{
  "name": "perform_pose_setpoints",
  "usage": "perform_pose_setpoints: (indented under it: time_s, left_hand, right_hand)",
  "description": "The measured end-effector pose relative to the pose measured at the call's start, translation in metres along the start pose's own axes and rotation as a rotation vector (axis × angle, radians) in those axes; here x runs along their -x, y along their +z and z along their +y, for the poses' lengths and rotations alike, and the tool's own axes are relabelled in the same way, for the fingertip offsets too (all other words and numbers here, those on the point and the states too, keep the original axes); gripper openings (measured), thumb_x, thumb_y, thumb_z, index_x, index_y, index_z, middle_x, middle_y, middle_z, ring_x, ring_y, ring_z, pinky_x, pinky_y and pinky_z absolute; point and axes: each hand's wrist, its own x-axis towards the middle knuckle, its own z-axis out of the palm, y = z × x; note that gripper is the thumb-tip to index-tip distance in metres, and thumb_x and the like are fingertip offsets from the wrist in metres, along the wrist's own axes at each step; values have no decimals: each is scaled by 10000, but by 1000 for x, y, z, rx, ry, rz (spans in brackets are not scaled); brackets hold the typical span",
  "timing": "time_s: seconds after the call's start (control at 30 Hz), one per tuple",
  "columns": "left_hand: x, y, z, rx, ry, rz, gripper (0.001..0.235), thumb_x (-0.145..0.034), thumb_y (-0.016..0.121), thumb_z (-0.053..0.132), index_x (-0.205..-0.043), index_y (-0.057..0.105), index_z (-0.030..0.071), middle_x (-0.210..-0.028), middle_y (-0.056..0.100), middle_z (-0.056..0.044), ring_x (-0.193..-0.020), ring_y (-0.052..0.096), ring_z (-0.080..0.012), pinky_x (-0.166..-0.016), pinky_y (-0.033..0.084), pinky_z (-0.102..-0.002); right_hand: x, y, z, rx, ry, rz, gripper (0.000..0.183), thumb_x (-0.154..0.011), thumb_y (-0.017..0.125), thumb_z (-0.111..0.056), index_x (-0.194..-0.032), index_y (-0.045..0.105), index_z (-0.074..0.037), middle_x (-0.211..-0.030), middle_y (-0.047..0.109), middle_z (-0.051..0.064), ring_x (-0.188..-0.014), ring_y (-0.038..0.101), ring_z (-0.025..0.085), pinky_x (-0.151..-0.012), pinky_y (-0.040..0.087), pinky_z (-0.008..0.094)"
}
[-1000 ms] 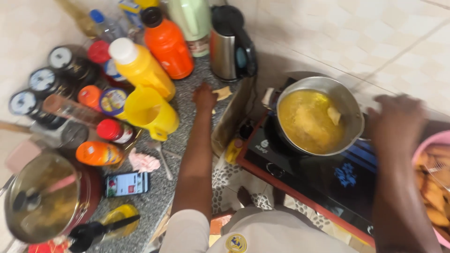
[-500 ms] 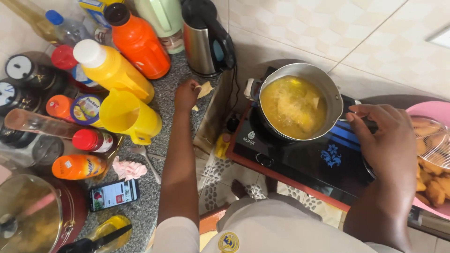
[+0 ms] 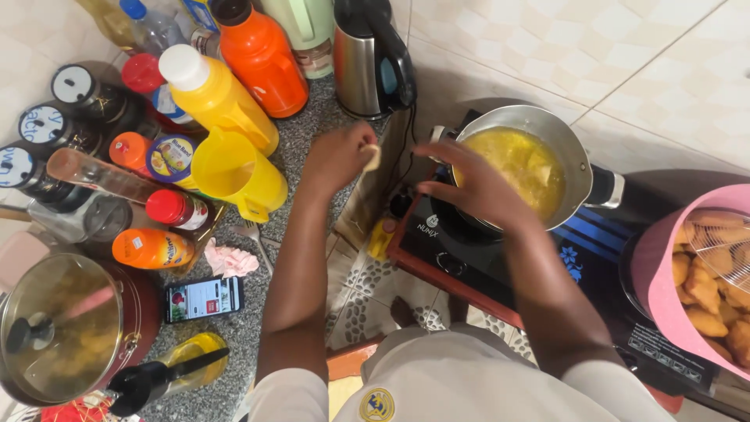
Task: Frying pieces of dough in a pot of oil and preparing more dough on a cutting board.
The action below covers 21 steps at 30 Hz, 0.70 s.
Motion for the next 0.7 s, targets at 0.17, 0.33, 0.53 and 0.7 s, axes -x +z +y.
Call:
perform_pose_setpoints:
  time_s: [0.17,0.33,0.53,0.7]
  left_hand:
    - [42,-54,66,131,258,-247,249,-916,602,270,-1132,628,149,-1073,745,-214,-1077,663,-494,-924,514,-605]
    - [49,-44,82,215,358,-210,287,-950,637,277,-1202,597,147,-1071,752,-180,-1083,674,-451,-917,523,-573]
    - [17,31,96,403,397,-238,355,-944,684,233,-1287,597,218,-1092,782,-108,-1104,702,-392,-938,549,-524]
    - [-25,128,110,340,472,-294,308,-915,644,165,-1217,629,227,-1052,789,-101,-1078,714,-393,-939,559,-524]
  right_hand:
    - [-19,42,81,-334,20,-302,531,-868,833,-141,-1358,649,-54,-1309,684,164,-1266,589,256,-1115,426,496]
    - [21,3,74,-520,385,-342,340,-899,787,-69,-1227,703,-98,-1026,749,0,-992,663,91,-964,538,331]
    - [58,-63,49,152,425,-229,391,-882,745,-160,-1268,704,-118,-1103,753,213,-993,740,392,-814,584,526]
    - [86,-69,108,699,618,-267,371,-922,669,-310,-1291,669,-271,-982,786,88,-960,743,386,-824,582,539]
